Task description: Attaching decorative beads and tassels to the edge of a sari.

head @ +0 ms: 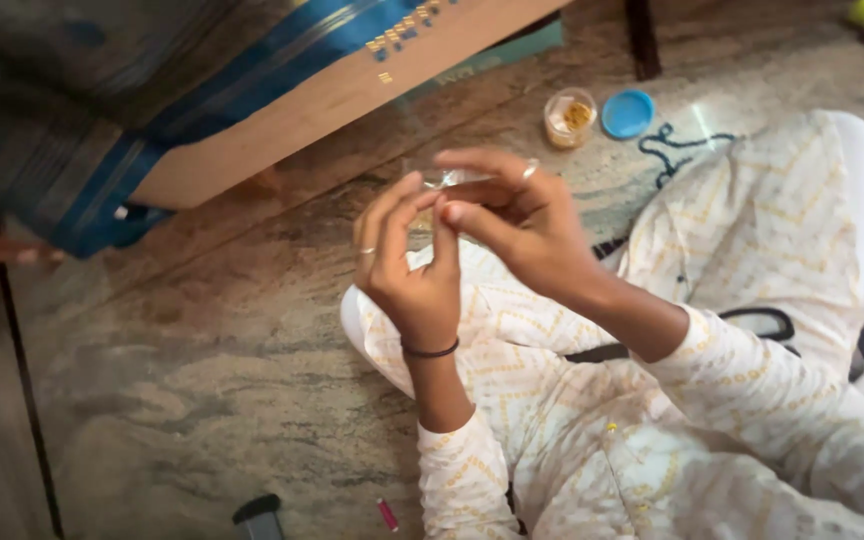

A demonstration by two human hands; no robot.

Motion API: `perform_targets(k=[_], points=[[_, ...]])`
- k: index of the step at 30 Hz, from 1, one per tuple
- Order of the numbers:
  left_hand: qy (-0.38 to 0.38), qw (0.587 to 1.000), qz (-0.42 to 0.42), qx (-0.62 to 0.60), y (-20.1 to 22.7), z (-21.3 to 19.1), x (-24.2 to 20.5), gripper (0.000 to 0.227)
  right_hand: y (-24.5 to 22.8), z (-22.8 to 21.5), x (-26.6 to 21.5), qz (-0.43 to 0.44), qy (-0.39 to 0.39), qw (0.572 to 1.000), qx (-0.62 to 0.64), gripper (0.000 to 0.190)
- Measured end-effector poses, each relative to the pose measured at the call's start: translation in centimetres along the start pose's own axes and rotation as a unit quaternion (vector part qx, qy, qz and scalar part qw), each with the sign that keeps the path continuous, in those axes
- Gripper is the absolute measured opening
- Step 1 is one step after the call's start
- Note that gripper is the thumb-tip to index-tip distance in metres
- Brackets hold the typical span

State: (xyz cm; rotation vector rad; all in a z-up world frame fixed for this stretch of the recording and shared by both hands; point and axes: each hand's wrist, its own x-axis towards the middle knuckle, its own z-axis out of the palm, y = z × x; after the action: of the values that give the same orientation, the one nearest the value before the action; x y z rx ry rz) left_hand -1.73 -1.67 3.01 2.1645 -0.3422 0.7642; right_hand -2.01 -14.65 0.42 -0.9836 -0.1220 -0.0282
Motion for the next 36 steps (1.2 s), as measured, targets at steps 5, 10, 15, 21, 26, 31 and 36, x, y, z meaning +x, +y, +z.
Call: perform_targets(k=[5,10,15,21,26,31,36], points=[[-0.043,0.983,0.143,0.108,-1.9,-0.6,0.6,0.013,-1.3,0.7,-0.1,-0.147,0.051,0.951,-0.268,0.015],[0.017,0.937,0.271,0.22,-4.6,0.4,2.9,0.016,-1.7,-0.2,-0.9,-0.424,0.029,0.794,-0.435,0.016],[0.08,0.996,0.03,-0.019,-7.0,5.3,1.3,0.019,0.3,-0.2,-2.5,-0.315,-0.045,0.895,-0.311,0.014],[-0.369,0.892,-0.203,-0.166,-7.0,17.3,-19.6,0.011,-0.8,-0.6,-2.5,-0.162,-0.117,0.965,-0.167,0.007],[-0.456,0.877,-0.146,-0.033,-3.4,21.4,-25.3,0.017,-1.3,-1.5,-2.0,-0.138,-0.105,0.968,-0.18,0.01],[-0.424,0.89,-0.156,-0.066,-4.0,21.4,-23.4,0.012,-0.4,-1.1,-1.7,-0.12,-0.088,0.975,-0.165,0.012],[-0.393,0.866,-0.235,-0.203,-5.3,21.1,-21.8,0.013,0.7,0.0,-1.5,-0.117,-0.1,0.977,-0.149,0.01]])
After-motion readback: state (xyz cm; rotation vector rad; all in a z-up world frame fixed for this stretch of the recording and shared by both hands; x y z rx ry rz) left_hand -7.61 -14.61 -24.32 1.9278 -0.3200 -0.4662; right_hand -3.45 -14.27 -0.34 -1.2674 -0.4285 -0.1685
